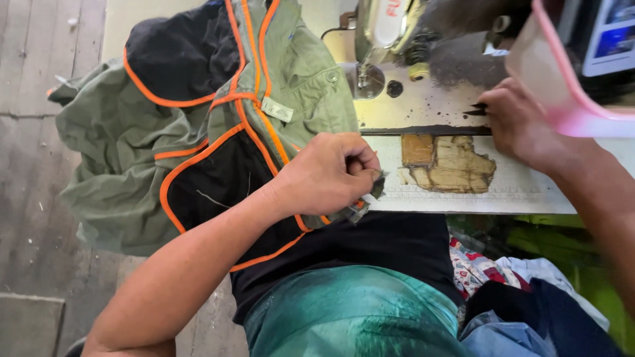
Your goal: Trimming excess threads from a garment using snips at a sewing workstation.
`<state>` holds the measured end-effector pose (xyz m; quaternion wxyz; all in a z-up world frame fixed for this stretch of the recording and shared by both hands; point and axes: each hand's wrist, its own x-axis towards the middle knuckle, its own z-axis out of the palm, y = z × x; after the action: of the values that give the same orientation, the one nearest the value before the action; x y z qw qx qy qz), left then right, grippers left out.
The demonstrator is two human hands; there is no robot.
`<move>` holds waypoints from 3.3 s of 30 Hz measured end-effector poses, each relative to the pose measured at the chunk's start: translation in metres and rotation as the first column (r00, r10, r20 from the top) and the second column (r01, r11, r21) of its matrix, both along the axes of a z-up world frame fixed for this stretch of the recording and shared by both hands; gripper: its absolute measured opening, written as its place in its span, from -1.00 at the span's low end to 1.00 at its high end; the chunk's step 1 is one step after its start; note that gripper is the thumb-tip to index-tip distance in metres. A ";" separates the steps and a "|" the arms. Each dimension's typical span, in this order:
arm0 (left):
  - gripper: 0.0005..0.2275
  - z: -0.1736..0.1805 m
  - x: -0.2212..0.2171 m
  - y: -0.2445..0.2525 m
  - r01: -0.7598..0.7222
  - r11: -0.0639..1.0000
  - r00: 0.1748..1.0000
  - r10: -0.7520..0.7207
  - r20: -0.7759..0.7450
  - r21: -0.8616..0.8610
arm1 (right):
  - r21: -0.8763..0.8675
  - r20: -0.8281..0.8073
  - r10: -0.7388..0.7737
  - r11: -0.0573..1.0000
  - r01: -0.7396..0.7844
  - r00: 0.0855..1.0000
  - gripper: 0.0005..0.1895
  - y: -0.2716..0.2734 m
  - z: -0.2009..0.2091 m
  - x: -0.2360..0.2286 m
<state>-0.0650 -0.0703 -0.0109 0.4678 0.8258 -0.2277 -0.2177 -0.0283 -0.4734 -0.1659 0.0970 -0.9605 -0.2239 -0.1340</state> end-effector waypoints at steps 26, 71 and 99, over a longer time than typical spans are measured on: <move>-0.88 0.019 0.023 -0.006 0.396 0.881 0.917 -0.396 -0.052 0.257 | -0.215 0.069 0.524 0.839 -0.500 0.849 -0.85 0.165 0.179 -0.065; -0.89 0.019 0.027 -0.008 0.462 0.836 0.879 -0.476 -0.028 0.296 | -0.274 0.027 0.661 0.726 -0.630 0.750 -0.80 0.163 0.177 -0.058; -0.92 0.002 0.013 0.006 0.272 0.958 0.899 -0.219 0.378 -0.092 | 0.404 0.159 0.313 0.845 -0.351 0.936 -0.80 0.206 0.150 -0.086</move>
<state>-0.0515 -0.0641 -0.0091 0.4438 0.7808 -0.4280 -0.1015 -0.1140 -0.2675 -0.0161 0.3163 -0.8558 -0.3558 -0.2024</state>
